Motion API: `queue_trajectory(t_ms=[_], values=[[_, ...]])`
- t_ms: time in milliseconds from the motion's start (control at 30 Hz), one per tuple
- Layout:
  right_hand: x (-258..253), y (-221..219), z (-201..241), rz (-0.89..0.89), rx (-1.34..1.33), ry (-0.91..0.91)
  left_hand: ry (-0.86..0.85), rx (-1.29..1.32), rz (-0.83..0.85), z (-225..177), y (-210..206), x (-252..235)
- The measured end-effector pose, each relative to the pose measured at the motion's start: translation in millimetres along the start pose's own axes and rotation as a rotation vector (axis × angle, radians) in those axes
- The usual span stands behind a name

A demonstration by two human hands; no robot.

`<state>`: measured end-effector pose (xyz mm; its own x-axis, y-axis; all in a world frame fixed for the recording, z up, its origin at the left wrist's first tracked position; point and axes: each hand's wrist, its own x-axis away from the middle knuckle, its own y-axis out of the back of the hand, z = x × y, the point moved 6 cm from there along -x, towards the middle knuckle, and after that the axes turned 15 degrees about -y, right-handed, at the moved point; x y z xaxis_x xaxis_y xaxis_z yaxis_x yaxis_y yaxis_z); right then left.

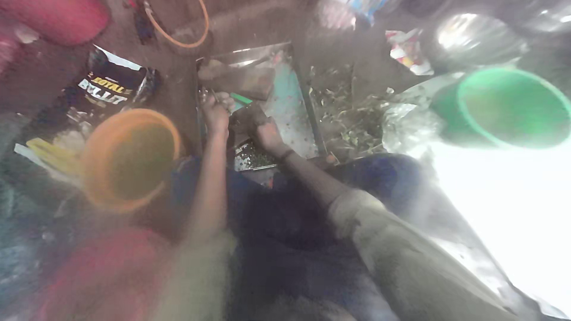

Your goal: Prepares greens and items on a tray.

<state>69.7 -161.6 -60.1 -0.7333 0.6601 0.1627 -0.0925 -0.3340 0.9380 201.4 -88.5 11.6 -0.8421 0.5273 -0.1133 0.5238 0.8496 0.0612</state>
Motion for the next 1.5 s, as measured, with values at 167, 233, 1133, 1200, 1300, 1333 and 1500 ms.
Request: queue_trajectory(t_ms=[167, 233, 1133, 1200, 1300, 1333, 1500], values=[[37.7, 17.7, -24.9, 0.014, 0.112, 0.35, 0.034, -0.046, 0.041, -0.8, -4.0, 4.4], [49.6, 35.4, -46.0, 0.074, 0.062, 0.261, 0.05, -0.071, 0.051, 1.1, -5.1, 5.3], [66.4, 89.3, -100.0, -0.155, -0.523, -0.089, 0.172, -0.579, -0.149, 23.3, 39.3, 25.8], [77.3, 94.5, -98.3, -0.183, -0.58, -0.079, 0.026, -0.838, -0.057, 0.1, 36.8, 22.6], [84.1, 97.5, -97.4, -0.189, -0.639, -0.111, -0.292, -1.176, 0.365, -27.9, 19.4, 11.6], [79.1, 96.3, -98.1, -0.17, -0.639, -0.126, -0.363, -1.218, 0.558, -26.5, 14.8, 8.4], [58.9, 85.1, -101.5, -0.107, -0.659, -0.149, -0.38, -1.434, 0.989, 2.0, 20.0, 14.8]])
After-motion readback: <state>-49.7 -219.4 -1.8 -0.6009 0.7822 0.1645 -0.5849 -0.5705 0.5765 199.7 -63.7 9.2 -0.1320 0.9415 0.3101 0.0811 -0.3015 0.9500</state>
